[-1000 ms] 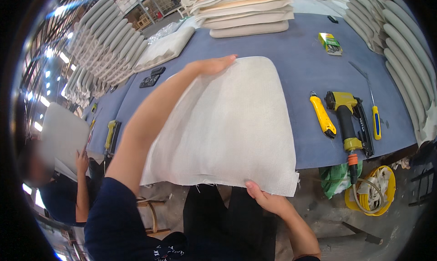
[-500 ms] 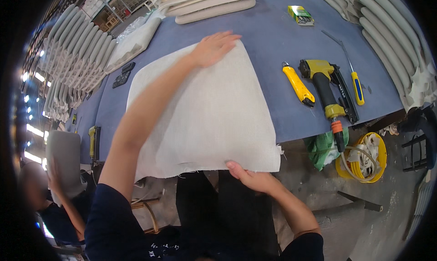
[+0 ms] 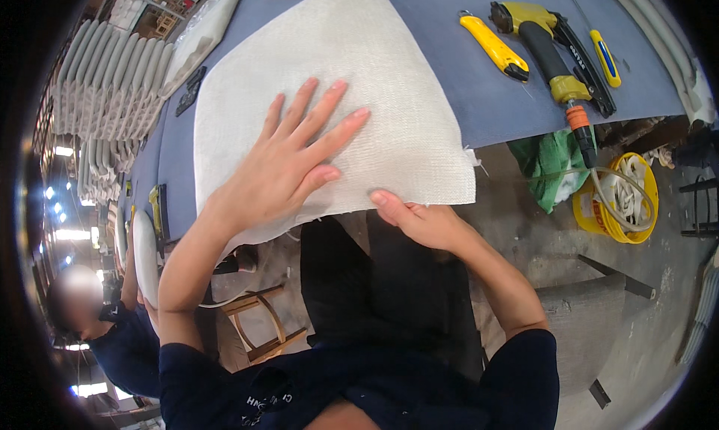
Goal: The person handles a white foam cushion, inserts a cylindrical bolster into its cover, and staples the cover to the cushion base. They then stuff loose batting into the cover, smooth the fabric, and use a screwdriver to tuck and secure the edges. The process is repeated for multiple cushions at a workbench.
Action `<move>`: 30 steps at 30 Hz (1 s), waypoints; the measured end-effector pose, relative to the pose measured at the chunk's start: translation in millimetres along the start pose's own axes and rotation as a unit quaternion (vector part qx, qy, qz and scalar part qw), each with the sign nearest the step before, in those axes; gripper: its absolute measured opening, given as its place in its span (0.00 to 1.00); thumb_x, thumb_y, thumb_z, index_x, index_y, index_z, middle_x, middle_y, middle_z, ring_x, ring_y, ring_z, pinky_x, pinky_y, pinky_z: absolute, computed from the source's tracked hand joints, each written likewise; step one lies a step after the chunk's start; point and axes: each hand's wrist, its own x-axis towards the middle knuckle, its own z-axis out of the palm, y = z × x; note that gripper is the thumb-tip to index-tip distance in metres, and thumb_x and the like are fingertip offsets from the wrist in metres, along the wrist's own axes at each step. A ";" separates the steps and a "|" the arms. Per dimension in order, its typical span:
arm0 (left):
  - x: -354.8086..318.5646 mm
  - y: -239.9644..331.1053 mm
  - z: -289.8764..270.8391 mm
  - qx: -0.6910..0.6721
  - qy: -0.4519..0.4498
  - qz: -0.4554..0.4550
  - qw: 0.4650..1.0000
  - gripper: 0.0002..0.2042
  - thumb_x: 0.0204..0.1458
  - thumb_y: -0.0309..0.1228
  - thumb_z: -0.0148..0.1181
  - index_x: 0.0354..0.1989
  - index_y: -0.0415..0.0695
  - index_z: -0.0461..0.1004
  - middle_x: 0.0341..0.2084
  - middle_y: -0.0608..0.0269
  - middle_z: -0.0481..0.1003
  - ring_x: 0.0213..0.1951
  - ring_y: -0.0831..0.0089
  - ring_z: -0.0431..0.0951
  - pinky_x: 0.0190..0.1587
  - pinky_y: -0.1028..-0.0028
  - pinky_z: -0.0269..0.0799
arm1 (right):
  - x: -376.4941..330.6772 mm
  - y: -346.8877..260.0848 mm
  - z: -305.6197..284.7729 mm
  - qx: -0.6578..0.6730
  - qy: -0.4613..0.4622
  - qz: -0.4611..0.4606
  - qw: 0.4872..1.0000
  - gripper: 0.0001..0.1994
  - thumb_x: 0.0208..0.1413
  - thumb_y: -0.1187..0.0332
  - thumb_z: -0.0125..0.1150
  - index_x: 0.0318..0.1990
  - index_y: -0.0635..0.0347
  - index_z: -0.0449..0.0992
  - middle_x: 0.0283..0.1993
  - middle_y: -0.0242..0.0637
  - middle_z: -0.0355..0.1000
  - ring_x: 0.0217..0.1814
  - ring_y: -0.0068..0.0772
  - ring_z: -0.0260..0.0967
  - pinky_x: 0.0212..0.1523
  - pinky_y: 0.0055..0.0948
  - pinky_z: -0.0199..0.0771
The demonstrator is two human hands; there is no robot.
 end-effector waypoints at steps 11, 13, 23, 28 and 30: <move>16.3 69.1 35.0 0.042 0.060 -0.119 0.990 0.33 0.58 0.42 0.68 0.74 0.73 0.68 0.81 0.38 0.46 0.78 0.26 0.46 0.72 0.22 0.45 | 32.0 50.9 -4.4 0.119 -0.106 -0.077 0.984 0.19 0.76 0.52 0.56 0.53 0.60 0.82 0.39 0.32 0.77 0.43 0.25 0.73 0.49 0.26 0.76; 13.8 71.5 43.6 0.058 0.095 -0.117 0.987 0.32 0.55 0.42 0.70 0.72 0.69 0.70 0.80 0.38 0.49 0.77 0.26 0.50 0.70 0.22 0.48 | 30.4 50.7 -1.8 0.010 -0.013 -0.219 0.976 0.18 0.75 0.54 0.58 0.53 0.59 0.82 0.41 0.34 0.79 0.46 0.27 0.75 0.52 0.28 0.77; 20.5 70.6 48.4 0.066 0.186 -0.116 0.973 0.40 0.51 0.44 0.74 0.76 0.72 0.65 0.74 0.43 0.62 0.71 0.35 0.64 0.67 0.27 0.59 | -23.5 -64.2 -85.5 -0.324 0.561 -0.365 0.669 0.11 0.59 0.71 0.65 0.48 0.61 0.78 0.41 0.37 0.81 0.38 0.43 0.78 0.40 0.37 0.77; 18.4 66.0 46.0 0.090 0.223 -0.101 0.965 0.38 0.57 0.50 0.69 0.78 0.73 0.62 0.72 0.46 0.66 0.68 0.37 0.69 0.64 0.26 0.62 | 12.8 -56.9 -177.6 -0.598 0.575 -0.109 0.548 0.27 0.62 0.59 0.67 0.67 0.55 0.71 0.50 0.46 0.80 0.48 0.54 0.79 0.50 0.48 0.77; 16.0 64.9 48.5 0.082 0.242 -0.097 0.962 0.39 0.57 0.48 0.70 0.79 0.72 0.61 0.73 0.46 0.64 0.69 0.38 0.68 0.64 0.27 0.63 | 12.5 -62.4 -193.8 -0.607 0.513 -0.016 0.607 0.30 0.64 0.57 0.65 0.71 0.54 0.68 0.53 0.51 0.80 0.53 0.54 0.80 0.55 0.47 0.77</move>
